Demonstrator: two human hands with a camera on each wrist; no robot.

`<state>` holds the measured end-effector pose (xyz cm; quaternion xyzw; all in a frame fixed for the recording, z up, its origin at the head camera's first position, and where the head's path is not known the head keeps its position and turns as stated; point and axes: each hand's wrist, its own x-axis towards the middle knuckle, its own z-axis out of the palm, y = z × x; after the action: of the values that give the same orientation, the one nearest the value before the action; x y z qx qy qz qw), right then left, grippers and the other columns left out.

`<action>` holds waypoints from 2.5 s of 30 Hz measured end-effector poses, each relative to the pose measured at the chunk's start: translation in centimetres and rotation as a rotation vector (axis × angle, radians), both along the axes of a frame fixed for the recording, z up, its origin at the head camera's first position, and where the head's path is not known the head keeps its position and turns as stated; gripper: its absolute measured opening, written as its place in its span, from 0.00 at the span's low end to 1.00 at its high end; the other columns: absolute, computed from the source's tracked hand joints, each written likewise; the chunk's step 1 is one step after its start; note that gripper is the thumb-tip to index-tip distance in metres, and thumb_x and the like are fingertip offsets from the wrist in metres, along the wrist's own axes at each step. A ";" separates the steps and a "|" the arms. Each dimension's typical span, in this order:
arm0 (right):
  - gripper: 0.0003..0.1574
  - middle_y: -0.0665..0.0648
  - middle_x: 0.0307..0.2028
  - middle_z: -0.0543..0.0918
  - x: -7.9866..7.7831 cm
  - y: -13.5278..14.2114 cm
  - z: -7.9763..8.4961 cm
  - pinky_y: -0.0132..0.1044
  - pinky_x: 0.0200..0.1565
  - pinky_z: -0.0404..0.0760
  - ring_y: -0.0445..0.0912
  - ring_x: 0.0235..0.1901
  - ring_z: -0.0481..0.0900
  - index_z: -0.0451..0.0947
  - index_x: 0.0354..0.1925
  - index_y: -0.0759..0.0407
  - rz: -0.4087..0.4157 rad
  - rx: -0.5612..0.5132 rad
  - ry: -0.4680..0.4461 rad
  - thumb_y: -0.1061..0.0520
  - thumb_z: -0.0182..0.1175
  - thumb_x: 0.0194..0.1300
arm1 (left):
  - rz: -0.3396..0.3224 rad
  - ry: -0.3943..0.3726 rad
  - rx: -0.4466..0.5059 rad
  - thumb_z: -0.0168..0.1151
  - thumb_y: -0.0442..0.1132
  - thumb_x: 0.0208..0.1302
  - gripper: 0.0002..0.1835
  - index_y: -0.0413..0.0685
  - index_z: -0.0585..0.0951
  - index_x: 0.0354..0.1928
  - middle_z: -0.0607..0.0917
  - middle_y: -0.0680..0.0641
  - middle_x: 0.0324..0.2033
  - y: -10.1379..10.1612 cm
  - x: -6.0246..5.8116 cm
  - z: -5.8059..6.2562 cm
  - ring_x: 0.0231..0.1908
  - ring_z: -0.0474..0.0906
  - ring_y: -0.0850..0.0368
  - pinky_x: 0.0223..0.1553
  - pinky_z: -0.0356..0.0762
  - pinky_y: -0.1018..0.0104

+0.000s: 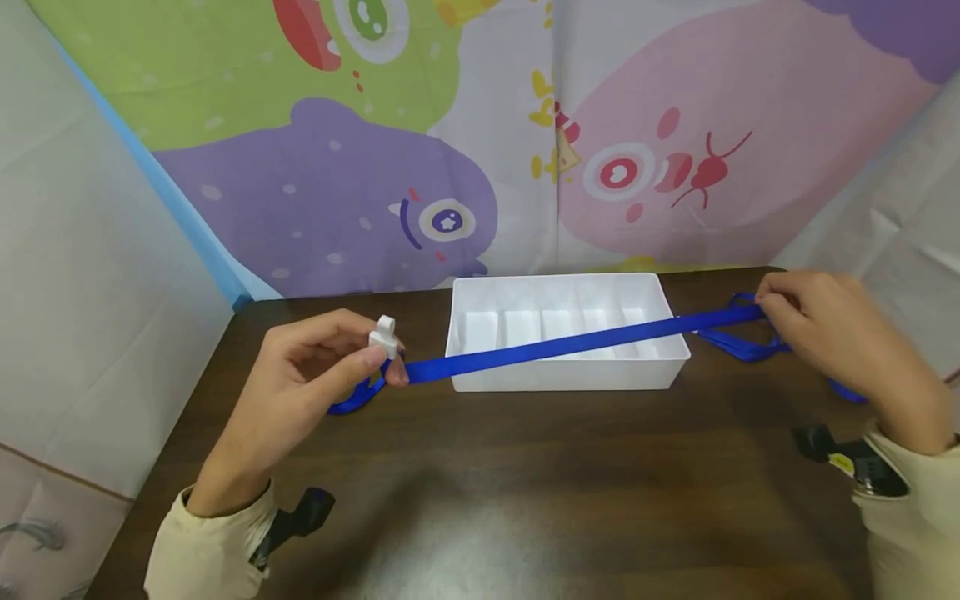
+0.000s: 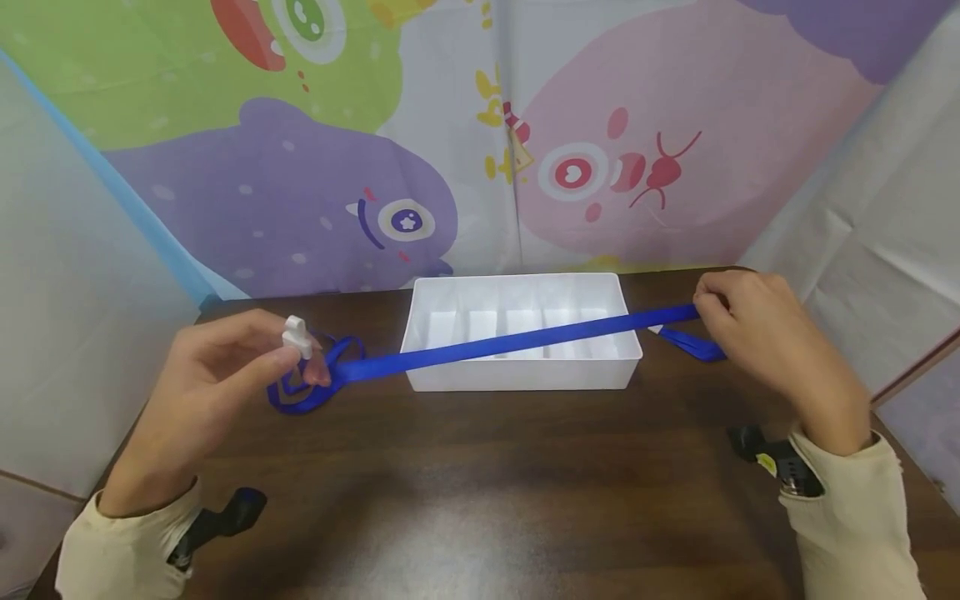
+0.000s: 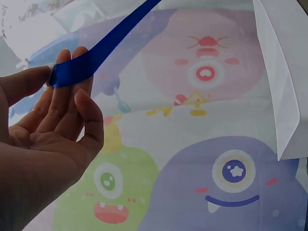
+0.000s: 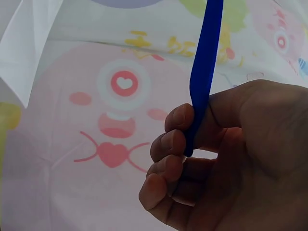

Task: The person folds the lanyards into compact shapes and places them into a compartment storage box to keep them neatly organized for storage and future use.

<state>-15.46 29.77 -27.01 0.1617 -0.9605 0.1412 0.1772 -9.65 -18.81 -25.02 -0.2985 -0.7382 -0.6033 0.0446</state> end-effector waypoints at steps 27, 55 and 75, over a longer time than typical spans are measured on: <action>0.25 0.61 0.44 0.78 -0.3 3.0 -0.3 0.37 0.39 0.74 0.48 0.43 0.74 0.75 0.48 0.71 1.023 -0.617 -0.603 0.85 0.38 0.64 | 0.021 0.026 0.159 0.53 0.20 0.68 0.05 0.23 0.78 0.40 0.83 0.36 0.26 -3.8 -1.1 0.3 0.28 0.82 0.45 0.43 0.80 0.60; 0.10 0.48 0.25 0.79 -0.1 -2.3 -1.0 0.33 0.24 0.66 0.40 0.23 0.68 0.83 0.30 0.54 0.115 -0.077 -0.243 0.61 0.58 0.68 | 0.118 0.069 -0.323 0.62 0.38 0.71 0.06 0.61 0.84 0.41 0.81 0.55 0.26 -1.2 -1.0 -0.6 0.27 0.76 0.56 0.22 0.70 0.63; 0.19 0.40 0.21 0.70 2.4 -4.3 -0.2 0.30 0.26 0.63 0.36 0.23 0.66 0.74 0.28 0.41 0.307 -0.150 -0.100 0.67 0.59 0.65 | 0.098 0.155 -0.366 0.64 0.38 0.69 0.05 0.61 0.84 0.39 0.81 0.59 0.23 1.1 -0.4 -1.4 0.24 0.74 0.62 0.22 0.68 0.68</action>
<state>-13.04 25.51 -27.17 0.2853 -0.9190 0.2458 0.1169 -10.07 -17.74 -26.45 -0.3110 -0.8435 -0.4313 0.0758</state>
